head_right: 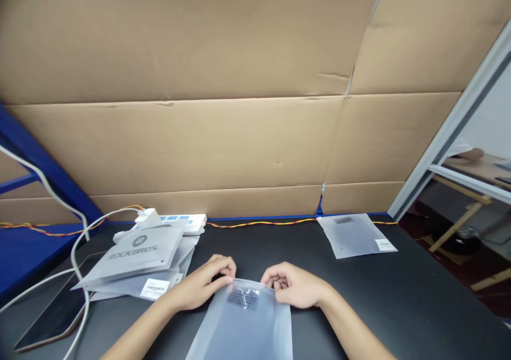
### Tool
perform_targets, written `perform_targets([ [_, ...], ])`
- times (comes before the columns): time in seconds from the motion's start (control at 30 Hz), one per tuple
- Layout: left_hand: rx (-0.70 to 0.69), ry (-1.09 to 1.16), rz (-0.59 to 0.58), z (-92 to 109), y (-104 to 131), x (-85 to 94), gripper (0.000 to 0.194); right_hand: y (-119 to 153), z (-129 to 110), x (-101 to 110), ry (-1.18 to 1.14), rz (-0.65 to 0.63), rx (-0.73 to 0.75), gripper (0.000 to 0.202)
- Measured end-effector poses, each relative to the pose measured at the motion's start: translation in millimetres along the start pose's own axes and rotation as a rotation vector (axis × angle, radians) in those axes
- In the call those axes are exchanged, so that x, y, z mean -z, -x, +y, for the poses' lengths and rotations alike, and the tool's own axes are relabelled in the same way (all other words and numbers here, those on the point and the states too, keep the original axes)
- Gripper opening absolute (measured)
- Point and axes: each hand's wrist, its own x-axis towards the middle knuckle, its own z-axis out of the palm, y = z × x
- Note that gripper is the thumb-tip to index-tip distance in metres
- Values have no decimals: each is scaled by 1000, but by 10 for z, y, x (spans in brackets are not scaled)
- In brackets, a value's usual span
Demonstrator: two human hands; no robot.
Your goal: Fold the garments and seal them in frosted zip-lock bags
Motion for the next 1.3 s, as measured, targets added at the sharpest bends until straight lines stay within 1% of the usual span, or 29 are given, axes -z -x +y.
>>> perform_targets([
  [0.1, 5, 41, -74, -18, 16, 23, 9, 4, -32, -7, 32, -38, -20, 25],
  [0.2, 19, 59, -87, -32, 18, 30, 11, 12, -56, 3, 34, -68, -32, 19],
  [0.37, 13, 47, -89, -19, 13, 12, 14, 36, -67, 34, 43, -67, -1, 24],
  [0.43, 36, 56, -106, -10, 13, 1, 10, 49, -63, 41, 84, -107, -21, 26],
  [0.53, 44, 83, -176, -3, 9, -2, 7, 59, -62, 36, 143, -191, -61, 40],
  [0.57, 33, 88, -205, -3, 7, 4, 7, 58, -63, 34, 152, -195, -55, 41],
  [0.6, 21, 92, -233, -4, 6, 15, 7, 57, -62, 37, 162, -171, -37, 40],
  [0.63, 10, 97, -256, -5, 6, 29, 9, 58, -59, 47, 173, -116, -15, 37],
  [0.73, -16, 117, -280, -1, 20, 86, 16, 82, -30, 132, 263, 119, 13, 32],
  [0.77, -28, 127, -284, 6, 28, 104, 20, 100, -15, 174, 300, 151, -8, 31],
  [0.8, -40, 148, -301, 17, 37, 118, 25, 119, -1, 215, 326, 141, -37, 29],
  [0.87, -56, 232, -387, 44, 50, 124, 37, 152, 21, 272, 344, 47, -92, 24],
  [0.93, -64, 353, -482, 71, 46, 96, 51, 156, 27, 264, 325, -11, -109, 19],
  [0.97, -57, 401, -496, 82, 35, 68, 54, 142, 24, 231, 306, -11, -99, 16],
  [1.0, -41, 430, -471, 91, 20, 34, 55, 118, 18, 181, 274, 5, -81, 14],
  [1.03, -17, 439, -406, 98, 2, -5, 52, 86, 12, 118, 229, 32, -59, 13],
  [1.1, 42, 420, -229, 108, -38, -88, 43, 5, 2, -33, 110, 100, 1, 14],
  [1.13, 63, 402, -160, 113, -55, -128, 40, -36, 0, -111, 43, 129, 33, 16],
  [1.17, 73, 376, -119, 118, -67, -165, 37, -74, 1, -186, -20, 147, 63, 18],
  [1.23, 76, 293, -99, 132, -74, -229, 30, -131, 8, -308, -119, 144, 111, 22],
  [1.3, 82, 193, -77, 150, -66, -281, 23, -160, 17, -383, -162, 131, 138, 24],
])
